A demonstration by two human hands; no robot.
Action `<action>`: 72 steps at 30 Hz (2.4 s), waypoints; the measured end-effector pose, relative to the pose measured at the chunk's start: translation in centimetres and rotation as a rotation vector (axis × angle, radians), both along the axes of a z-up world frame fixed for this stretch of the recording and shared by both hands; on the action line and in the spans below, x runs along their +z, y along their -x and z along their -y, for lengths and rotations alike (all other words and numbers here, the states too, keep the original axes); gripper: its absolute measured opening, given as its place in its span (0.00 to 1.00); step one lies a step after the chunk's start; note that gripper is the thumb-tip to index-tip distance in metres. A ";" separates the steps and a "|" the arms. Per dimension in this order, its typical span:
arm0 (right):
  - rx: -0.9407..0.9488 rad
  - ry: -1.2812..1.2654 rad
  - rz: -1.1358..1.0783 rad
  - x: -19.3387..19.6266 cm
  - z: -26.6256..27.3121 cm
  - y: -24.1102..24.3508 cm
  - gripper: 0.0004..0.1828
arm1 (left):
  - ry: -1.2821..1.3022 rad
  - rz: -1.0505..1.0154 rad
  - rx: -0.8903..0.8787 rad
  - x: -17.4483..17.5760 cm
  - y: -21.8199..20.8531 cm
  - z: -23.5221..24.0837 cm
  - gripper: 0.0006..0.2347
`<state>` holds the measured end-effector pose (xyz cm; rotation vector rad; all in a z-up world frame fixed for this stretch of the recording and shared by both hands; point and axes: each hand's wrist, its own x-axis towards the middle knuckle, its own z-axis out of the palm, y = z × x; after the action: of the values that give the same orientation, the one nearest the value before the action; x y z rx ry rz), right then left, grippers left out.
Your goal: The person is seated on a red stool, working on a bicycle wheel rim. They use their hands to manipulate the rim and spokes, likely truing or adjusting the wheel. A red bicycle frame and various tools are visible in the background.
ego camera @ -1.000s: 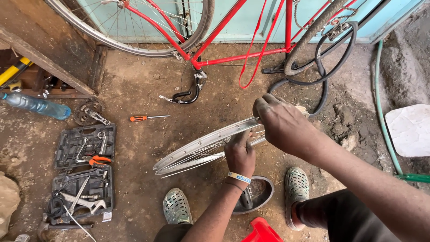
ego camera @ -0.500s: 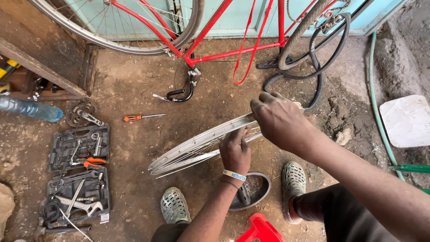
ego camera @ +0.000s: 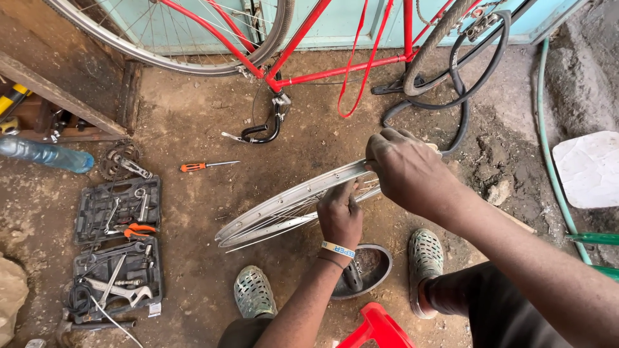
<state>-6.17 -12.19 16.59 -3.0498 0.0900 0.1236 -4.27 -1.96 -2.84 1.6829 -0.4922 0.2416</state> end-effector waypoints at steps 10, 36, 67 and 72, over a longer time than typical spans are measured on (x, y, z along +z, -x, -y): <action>0.001 -0.113 0.002 0.4 -0.2 0.0 0.07 | -0.031 0.039 0.026 0.6 0.2 -0.1 0.18; 0.018 0.008 0.089 -0.5 0.5 0.7 0.07 | -0.060 0.057 0.014 0.4 0.4 0.2 0.17; -0.812 -0.542 -0.426 -40.3 2.3 16.2 0.12 | -0.137 0.049 0.040 2.0 -0.8 -0.4 0.09; -0.881 -0.606 -0.105 -35.4 5.1 11.0 0.14 | -0.122 0.053 -0.003 1.6 -1.0 -0.2 0.08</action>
<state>-17.12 -17.31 -18.83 -2.1596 1.1305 0.1942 -3.24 -1.77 -1.19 1.7982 -0.5587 0.2591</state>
